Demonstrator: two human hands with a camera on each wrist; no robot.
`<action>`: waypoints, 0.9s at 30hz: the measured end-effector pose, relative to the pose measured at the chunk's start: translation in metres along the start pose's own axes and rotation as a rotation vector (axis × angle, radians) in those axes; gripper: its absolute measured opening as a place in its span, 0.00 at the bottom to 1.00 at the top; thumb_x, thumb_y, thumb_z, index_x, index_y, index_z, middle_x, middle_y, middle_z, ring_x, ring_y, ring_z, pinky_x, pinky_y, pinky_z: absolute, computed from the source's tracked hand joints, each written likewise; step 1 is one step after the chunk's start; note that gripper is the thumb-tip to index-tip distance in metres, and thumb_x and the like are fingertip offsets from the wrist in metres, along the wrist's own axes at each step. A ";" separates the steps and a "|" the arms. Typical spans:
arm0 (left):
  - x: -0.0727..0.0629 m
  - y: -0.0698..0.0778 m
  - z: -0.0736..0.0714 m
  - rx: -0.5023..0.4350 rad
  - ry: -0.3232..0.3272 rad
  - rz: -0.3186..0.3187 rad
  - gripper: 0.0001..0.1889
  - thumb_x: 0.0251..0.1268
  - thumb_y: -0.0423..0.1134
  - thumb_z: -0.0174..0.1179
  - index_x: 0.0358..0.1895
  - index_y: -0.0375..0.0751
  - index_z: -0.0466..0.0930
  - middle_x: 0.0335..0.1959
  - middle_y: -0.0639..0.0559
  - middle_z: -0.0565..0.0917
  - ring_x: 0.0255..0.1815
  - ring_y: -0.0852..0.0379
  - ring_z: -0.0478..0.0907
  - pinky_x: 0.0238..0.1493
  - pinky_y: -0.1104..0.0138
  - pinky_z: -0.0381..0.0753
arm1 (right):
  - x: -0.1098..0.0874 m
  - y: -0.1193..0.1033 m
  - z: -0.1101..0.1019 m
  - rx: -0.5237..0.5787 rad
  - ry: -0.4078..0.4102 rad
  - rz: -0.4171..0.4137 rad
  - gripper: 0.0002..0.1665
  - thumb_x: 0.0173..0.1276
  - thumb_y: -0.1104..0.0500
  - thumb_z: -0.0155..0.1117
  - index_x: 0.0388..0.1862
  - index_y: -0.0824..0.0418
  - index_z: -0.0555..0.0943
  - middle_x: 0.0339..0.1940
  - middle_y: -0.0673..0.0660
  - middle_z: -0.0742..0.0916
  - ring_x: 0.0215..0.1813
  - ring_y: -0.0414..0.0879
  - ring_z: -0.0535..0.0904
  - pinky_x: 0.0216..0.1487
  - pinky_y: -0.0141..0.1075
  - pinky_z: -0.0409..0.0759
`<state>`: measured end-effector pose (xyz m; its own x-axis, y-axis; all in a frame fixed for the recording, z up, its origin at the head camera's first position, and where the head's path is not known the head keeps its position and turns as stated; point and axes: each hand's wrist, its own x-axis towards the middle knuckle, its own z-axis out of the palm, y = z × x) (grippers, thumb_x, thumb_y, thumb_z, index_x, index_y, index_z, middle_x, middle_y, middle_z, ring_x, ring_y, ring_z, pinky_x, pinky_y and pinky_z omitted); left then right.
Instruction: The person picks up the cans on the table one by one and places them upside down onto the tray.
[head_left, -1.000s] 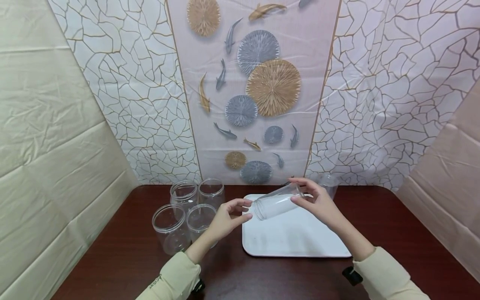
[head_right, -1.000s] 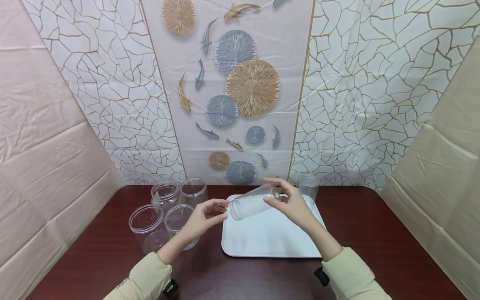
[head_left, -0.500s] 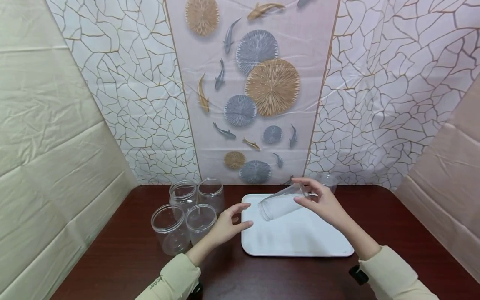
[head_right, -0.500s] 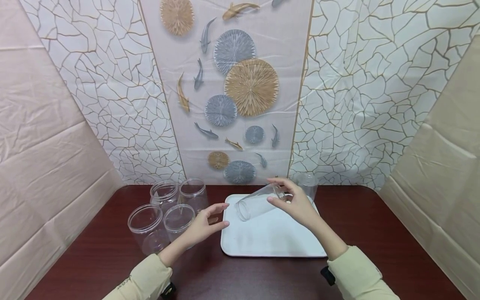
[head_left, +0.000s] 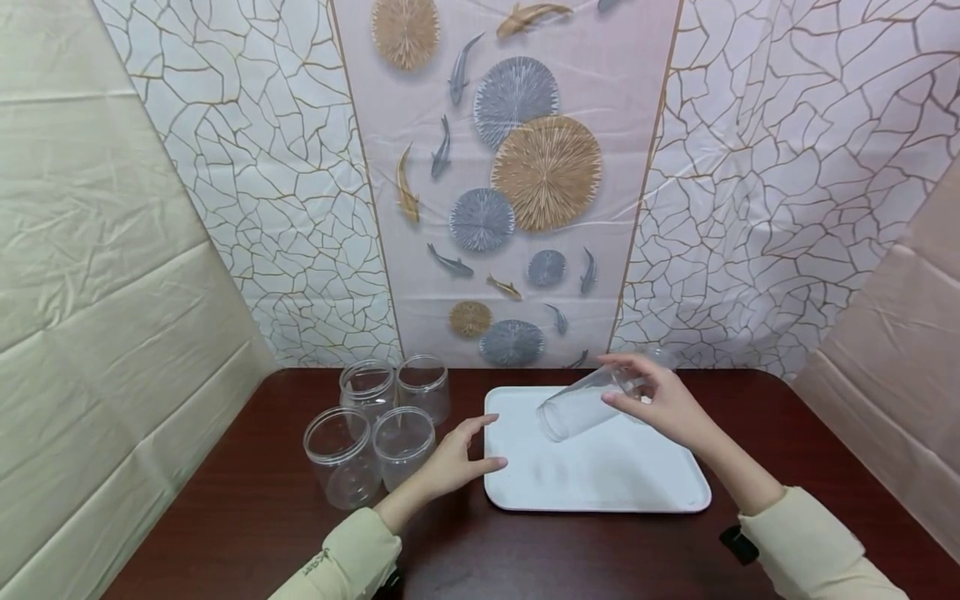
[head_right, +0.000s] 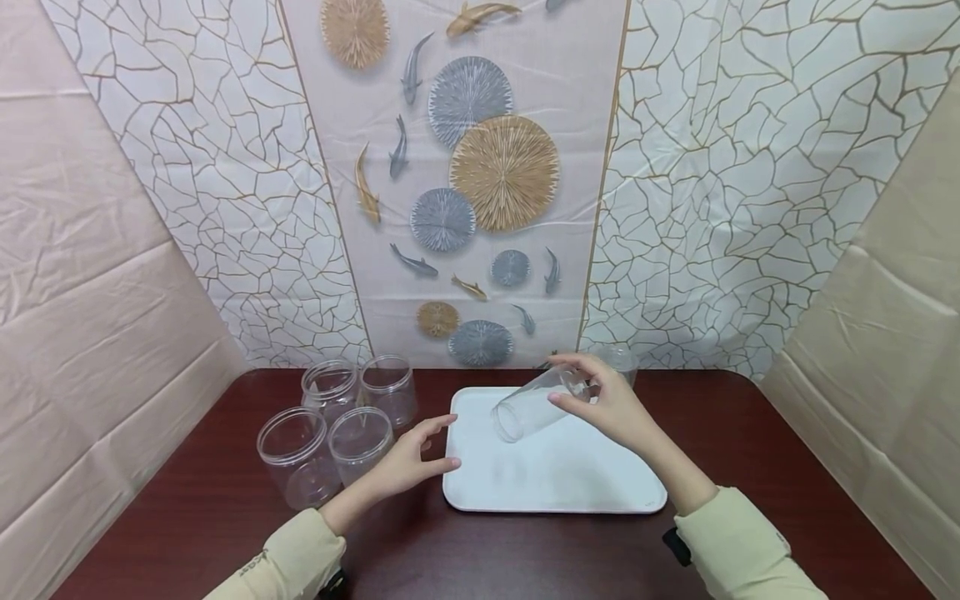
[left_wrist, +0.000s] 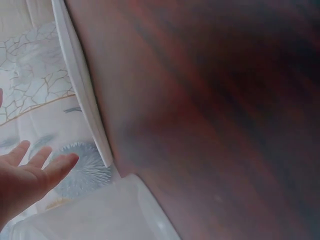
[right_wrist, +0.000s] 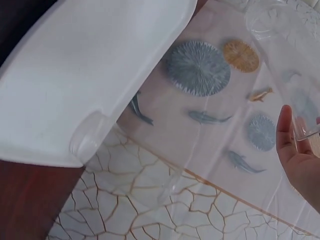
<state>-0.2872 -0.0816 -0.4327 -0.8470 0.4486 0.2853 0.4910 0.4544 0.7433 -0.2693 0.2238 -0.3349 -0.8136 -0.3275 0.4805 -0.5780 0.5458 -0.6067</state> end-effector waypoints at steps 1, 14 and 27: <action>0.000 0.000 -0.001 0.016 -0.006 -0.007 0.35 0.55 0.42 0.67 0.65 0.32 0.66 0.63 0.35 0.71 0.66 0.40 0.67 0.63 0.46 0.67 | 0.001 0.000 -0.002 -0.019 -0.004 -0.003 0.26 0.64 0.59 0.65 0.61 0.56 0.74 0.56 0.52 0.80 0.47 0.28 0.72 0.42 0.29 0.77; 0.004 0.000 0.002 0.265 -0.217 -0.075 0.48 0.50 0.48 0.71 0.69 0.27 0.55 0.68 0.30 0.62 0.69 0.37 0.62 0.66 0.47 0.64 | 0.004 -0.003 -0.020 -0.165 -0.076 -0.028 0.26 0.63 0.55 0.66 0.60 0.54 0.75 0.56 0.55 0.80 0.49 0.33 0.72 0.43 0.33 0.77; 0.007 -0.006 0.008 0.473 -0.286 -0.142 0.54 0.42 0.54 0.74 0.71 0.32 0.55 0.69 0.33 0.60 0.69 0.33 0.59 0.63 0.44 0.67 | 0.009 0.008 -0.028 -0.236 -0.116 -0.097 0.25 0.61 0.56 0.67 0.58 0.57 0.76 0.54 0.55 0.82 0.51 0.44 0.76 0.45 0.36 0.78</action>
<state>-0.2944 -0.0747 -0.4398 -0.8547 0.5186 -0.0216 0.4701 0.7911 0.3914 -0.2792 0.2469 -0.3172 -0.7649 -0.4657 0.4451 -0.6337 0.6679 -0.3903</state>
